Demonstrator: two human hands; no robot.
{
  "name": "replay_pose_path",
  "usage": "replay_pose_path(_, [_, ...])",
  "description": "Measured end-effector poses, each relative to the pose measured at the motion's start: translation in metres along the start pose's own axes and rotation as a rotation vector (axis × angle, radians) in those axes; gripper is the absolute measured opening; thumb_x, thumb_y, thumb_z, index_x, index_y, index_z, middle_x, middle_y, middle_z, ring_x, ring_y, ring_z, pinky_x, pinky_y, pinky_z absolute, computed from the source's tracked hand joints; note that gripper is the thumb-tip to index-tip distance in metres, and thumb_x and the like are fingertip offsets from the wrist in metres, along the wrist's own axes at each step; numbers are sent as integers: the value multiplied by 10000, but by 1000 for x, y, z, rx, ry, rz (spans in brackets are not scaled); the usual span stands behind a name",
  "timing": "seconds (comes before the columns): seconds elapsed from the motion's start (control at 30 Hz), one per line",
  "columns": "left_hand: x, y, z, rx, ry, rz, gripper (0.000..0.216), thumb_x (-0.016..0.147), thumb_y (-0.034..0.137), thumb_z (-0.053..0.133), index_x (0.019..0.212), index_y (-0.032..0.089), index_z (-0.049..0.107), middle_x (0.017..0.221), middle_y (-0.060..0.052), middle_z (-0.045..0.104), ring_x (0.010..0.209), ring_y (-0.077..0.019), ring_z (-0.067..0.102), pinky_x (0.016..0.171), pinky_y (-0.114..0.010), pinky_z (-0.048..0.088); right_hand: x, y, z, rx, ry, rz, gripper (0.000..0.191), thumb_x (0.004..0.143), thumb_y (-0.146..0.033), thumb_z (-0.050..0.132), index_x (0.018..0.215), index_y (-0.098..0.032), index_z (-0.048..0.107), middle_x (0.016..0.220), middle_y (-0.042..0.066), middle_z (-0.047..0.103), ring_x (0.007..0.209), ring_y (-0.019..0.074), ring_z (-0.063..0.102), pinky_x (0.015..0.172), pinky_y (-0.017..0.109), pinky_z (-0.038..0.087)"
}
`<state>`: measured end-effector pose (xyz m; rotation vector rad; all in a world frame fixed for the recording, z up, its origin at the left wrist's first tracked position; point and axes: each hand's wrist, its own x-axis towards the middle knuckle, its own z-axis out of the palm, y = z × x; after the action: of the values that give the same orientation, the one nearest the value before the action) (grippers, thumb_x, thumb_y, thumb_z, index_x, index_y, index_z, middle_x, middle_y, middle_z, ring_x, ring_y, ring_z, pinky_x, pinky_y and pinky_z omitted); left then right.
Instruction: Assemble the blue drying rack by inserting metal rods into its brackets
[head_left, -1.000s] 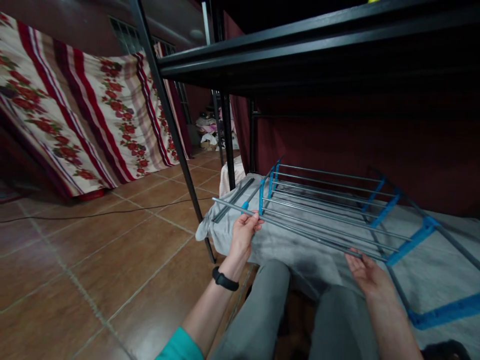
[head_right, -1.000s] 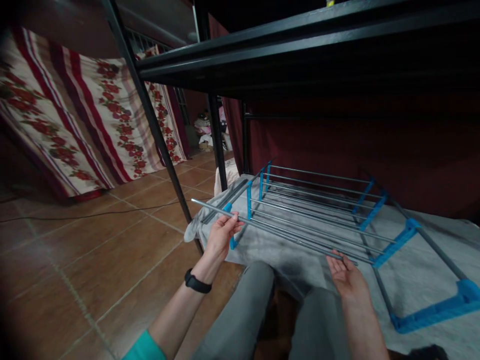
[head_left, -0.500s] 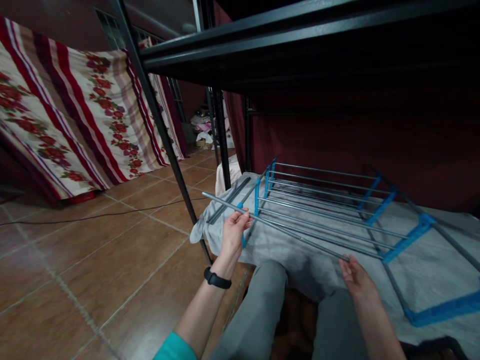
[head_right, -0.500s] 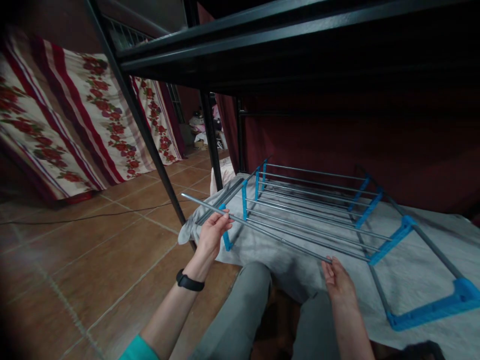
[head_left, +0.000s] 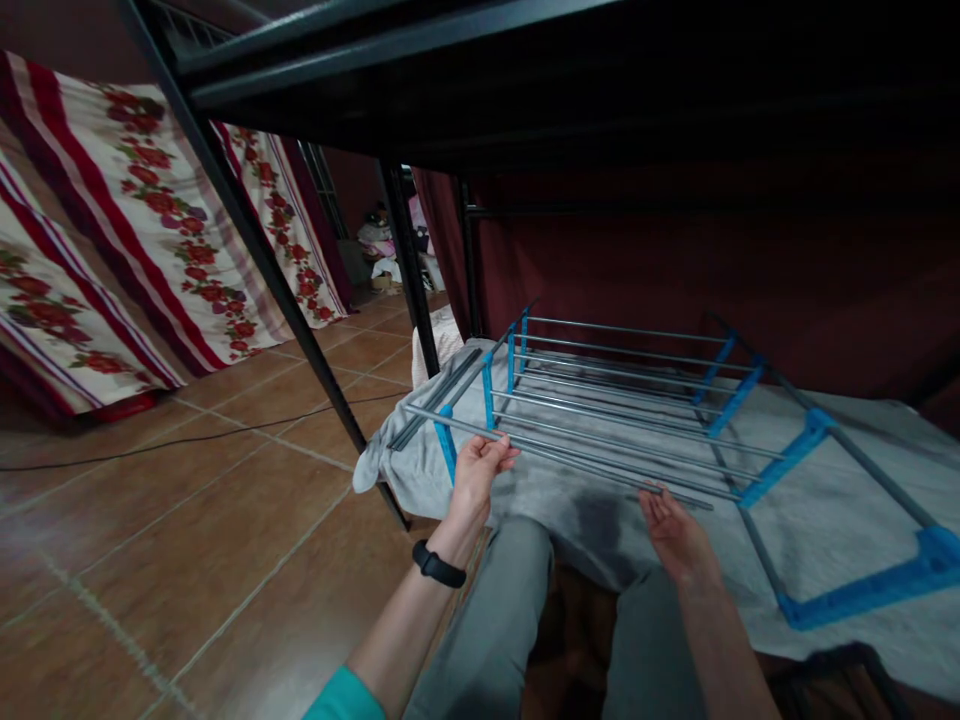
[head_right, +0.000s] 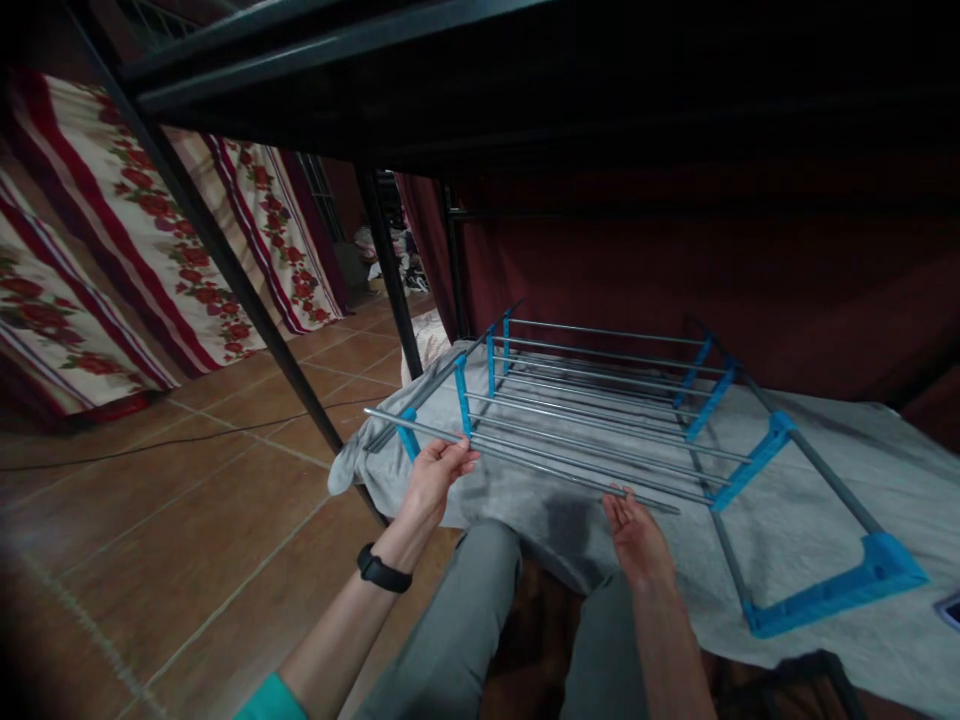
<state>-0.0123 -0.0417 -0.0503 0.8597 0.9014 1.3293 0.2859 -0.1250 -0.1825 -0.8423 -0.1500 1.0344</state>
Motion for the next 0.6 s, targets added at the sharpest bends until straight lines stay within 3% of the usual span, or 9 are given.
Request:
replay_pose_path(0.17, [-6, -19, 18, 44, -32, -44, 401, 631, 400, 861, 787, 132, 606, 692, -49, 678, 706, -169, 697, 619, -242, 537, -4, 0, 9, 21, -79, 1, 203, 670, -191, 817, 843, -208, 713, 841, -9, 753, 832, 124, 719, 856, 230, 590])
replay_pose_path(0.37, [-8, -32, 30, 81, -66, -49, 448, 605, 472, 852, 779, 128, 624, 602, -28, 647, 641, -169, 679, 572, -237, 512, -6, 3, 16, -7, -143, 44, 202, 666, -205, 827, 845, -219, 735, 887, 10, 767, 843, 138, 726, 817, 227, 604])
replay_pose_path(0.6, [-14, -41, 33, 69, -72, -84, 457, 619, 465, 845, 838, 126, 629, 692, -65, 694, 623, -164, 673, 572, -248, 511, -6, 8, 22, 29, -113, 8, 200, 622, -185, 862, 747, -219, 709, 837, -23, 759, 778, 116, 722, 790, 220, 608])
